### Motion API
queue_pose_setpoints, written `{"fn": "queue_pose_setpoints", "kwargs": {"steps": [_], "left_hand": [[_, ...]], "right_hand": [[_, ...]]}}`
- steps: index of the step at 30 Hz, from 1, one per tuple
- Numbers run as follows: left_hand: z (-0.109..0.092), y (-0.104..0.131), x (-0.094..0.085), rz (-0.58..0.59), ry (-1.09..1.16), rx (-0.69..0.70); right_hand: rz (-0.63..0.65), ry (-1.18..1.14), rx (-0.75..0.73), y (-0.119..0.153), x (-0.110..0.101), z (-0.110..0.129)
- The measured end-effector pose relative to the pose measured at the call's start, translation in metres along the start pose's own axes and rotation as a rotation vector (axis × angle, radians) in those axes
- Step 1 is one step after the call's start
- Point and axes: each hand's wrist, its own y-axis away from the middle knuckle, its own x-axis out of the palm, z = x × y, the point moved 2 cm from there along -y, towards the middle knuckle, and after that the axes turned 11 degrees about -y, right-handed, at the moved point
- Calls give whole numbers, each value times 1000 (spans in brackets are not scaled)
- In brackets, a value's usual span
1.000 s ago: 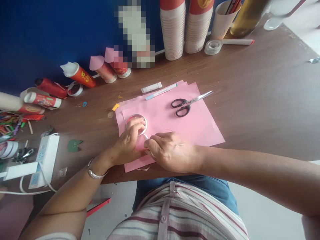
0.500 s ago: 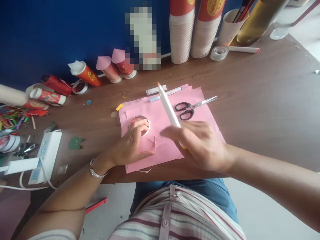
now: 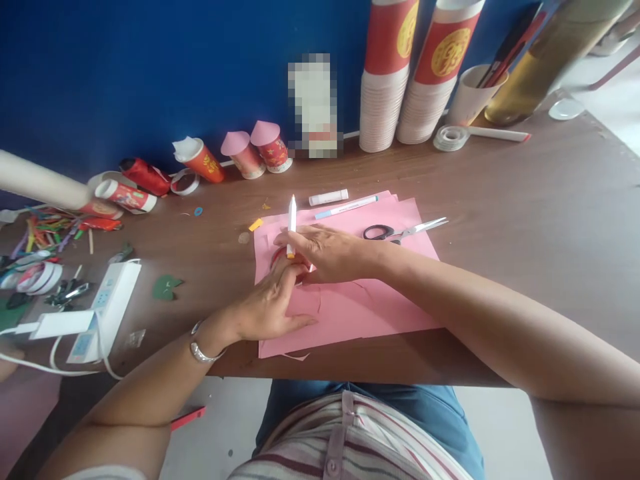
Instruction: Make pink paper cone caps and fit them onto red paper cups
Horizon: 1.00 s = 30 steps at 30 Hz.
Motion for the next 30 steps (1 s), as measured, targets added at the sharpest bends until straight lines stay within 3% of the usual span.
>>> {"fn": "queue_pose_setpoints", "kwargs": {"steps": [9,14,16,21,24,30], "left_hand": [[0,-1,-5,46,1,-18],[4,5,-26,133,28,-7],[9,8,-41,91,-6,-18],[29,3,-64,-297,-321,-118],[34,-11,-60,-292,-384,-74],[33,-33,-47,-246,-276,-183]], "right_hand": [[27,-72,85,-10,0,2],[46,-53,133,-13,0,2],[40,-65,129,-13,1,0],[12,-67,112,-13,2,-4],[9,-56,137,-12,3,-7],[9,-25,123,-12,4,-11]]}}
